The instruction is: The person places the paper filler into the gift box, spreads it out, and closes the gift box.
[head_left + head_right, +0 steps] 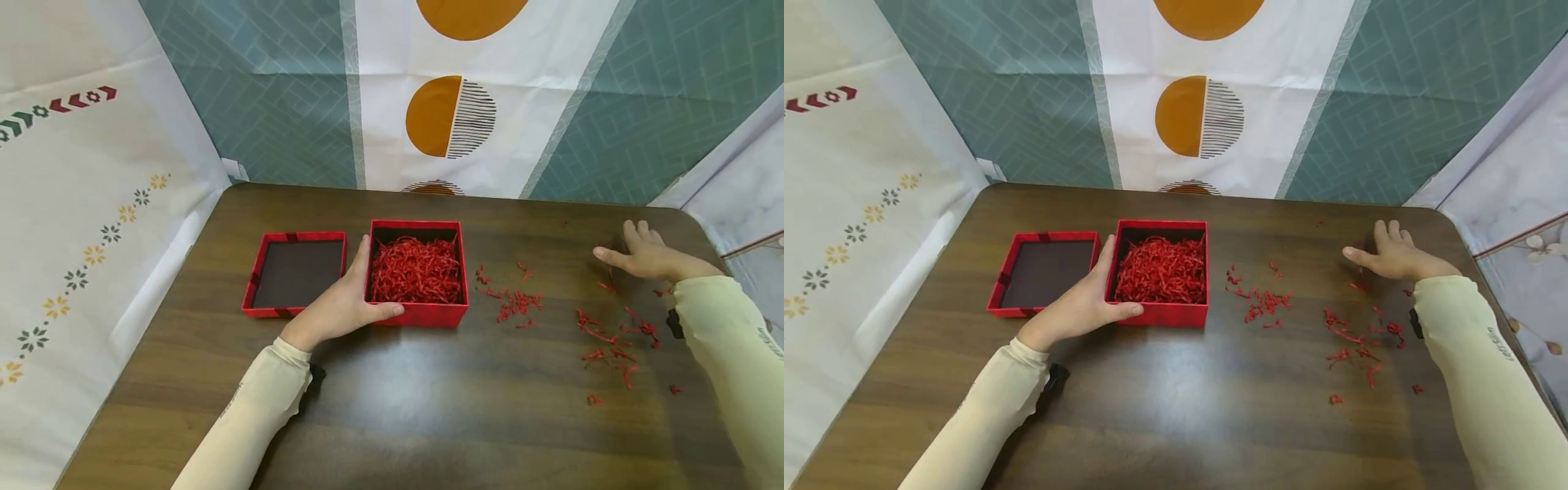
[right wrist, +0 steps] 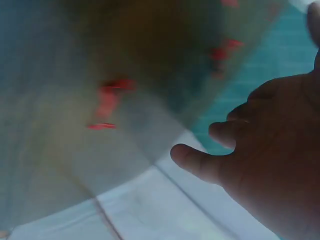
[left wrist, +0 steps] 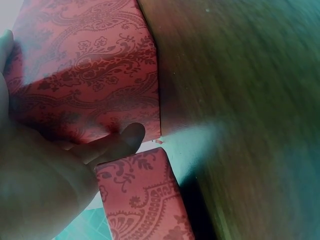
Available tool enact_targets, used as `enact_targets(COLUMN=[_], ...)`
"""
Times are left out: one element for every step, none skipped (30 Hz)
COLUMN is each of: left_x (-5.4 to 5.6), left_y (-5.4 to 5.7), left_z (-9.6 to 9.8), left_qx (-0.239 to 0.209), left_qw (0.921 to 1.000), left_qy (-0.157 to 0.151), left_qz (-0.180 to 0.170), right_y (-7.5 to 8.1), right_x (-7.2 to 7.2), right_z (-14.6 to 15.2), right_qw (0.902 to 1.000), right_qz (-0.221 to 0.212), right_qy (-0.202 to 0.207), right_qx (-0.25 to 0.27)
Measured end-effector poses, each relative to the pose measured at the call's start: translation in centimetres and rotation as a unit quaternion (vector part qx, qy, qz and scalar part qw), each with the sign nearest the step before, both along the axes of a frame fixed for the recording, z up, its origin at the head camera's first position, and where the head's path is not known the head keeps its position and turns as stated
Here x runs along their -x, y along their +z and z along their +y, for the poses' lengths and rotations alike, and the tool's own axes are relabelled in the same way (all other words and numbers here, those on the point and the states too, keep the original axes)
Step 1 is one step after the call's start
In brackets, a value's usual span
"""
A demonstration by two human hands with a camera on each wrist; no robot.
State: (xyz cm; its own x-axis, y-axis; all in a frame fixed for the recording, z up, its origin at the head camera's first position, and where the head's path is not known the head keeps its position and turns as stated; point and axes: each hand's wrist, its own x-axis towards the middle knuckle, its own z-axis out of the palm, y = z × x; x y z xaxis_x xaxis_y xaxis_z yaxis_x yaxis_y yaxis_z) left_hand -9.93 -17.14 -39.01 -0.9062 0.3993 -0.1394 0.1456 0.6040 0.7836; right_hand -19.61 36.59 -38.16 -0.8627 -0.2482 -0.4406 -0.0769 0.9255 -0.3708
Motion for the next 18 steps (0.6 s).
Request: enact_targets(left_x=[0.0,0.0,-0.1,-0.1,-0.1,-0.1,-0.2,-0.2,-0.2,-0.2,-0.2,-0.2,-0.2,-0.2,-0.2,-0.2,-0.2,-0.2], left_y=[-0.1,-0.2,-0.2,-0.3,-0.3,-0.3,-0.3,-0.3,-0.3,-0.3,-0.2,-0.2,-0.1,-0.1,-0.1,0.0,0.0,0.0], left_z=[0.0,0.1,0.1,0.2,0.2,0.2,0.3,0.3,0.2,0.2,0.2,0.2,0.1,0.1,0.1,0.0,0.0,-0.1], left_qx=[0.000,-0.001,-0.002,-0.003,-0.004,-0.004,-0.004,-0.004,-0.004,-0.003,-0.003,-0.002,-0.001,-0.002,-0.002,0.000,0.000,0.001], left_qw=[1.0000,1.0000,1.0000,1.0000,1.0000,1.0000,1.0000,1.0000,1.0000,1.0000,1.0000,1.0000,1.0000,1.0000,1.0000,1.0000,1.0000,1.0000], left_qy=[0.000,0.000,-0.001,-0.002,-0.003,-0.003,-0.004,-0.003,-0.004,-0.003,-0.003,-0.002,-0.002,-0.002,-0.002,-0.001,-0.002,-0.002], left_qz=[-0.001,-0.003,-0.004,-0.005,-0.005,-0.004,-0.004,-0.004,-0.004,-0.005,-0.005,-0.006,-0.006,-0.006,-0.005,-0.004,-0.002,-0.001], right_y=[-0.8,-1.5,-2.0,-2.5,-2.7,-2.9,-3.0,-2.9,-2.9,-2.9,-2.7,-2.7,-2.6,-2.5,-2.5,-2.4,-2.4,-2.4], right_x=[0.2,0.3,0.4,0.5,0.4,0.4,0.4,0.2,0.2,0.0,-0.3,-0.6,-1.0,-1.4,-1.9,-2.3,-2.7,-3.1], right_z=[0.4,0.6,0.7,0.7,0.6,0.3,0.0,-0.5,-1.0,-1.5,-2.2,-2.9,-3.6,-4.3,-5.0,-5.7,-6.3,-6.7], right_qw=[1.0000,0.9999,0.9998,0.9997,0.9997,0.9996,0.9994,0.9990,0.9988,0.9985,0.9979,0.9973,0.9964,0.9956,0.9948,0.9938,0.9930,0.9922], right_qz=[0.000,-0.004,-0.007,-0.009,-0.011,-0.014,-0.020,-0.030,-0.032,-0.032,-0.034,-0.034,-0.032,-0.027,-0.020,-0.013,-0.008,-0.001], right_qy=[0.001,0.005,0.007,0.007,0.007,0.002,-0.004,-0.005,-0.006,-0.004,0.000,0.006,0.018,0.035,0.050,0.065,0.079,0.093], right_qx=[-0.007,-0.015,-0.020,-0.021,-0.021,-0.023,-0.027,-0.031,-0.037,-0.045,-0.055,-0.066,-0.076,-0.083,-0.086,-0.089,-0.087,-0.083])
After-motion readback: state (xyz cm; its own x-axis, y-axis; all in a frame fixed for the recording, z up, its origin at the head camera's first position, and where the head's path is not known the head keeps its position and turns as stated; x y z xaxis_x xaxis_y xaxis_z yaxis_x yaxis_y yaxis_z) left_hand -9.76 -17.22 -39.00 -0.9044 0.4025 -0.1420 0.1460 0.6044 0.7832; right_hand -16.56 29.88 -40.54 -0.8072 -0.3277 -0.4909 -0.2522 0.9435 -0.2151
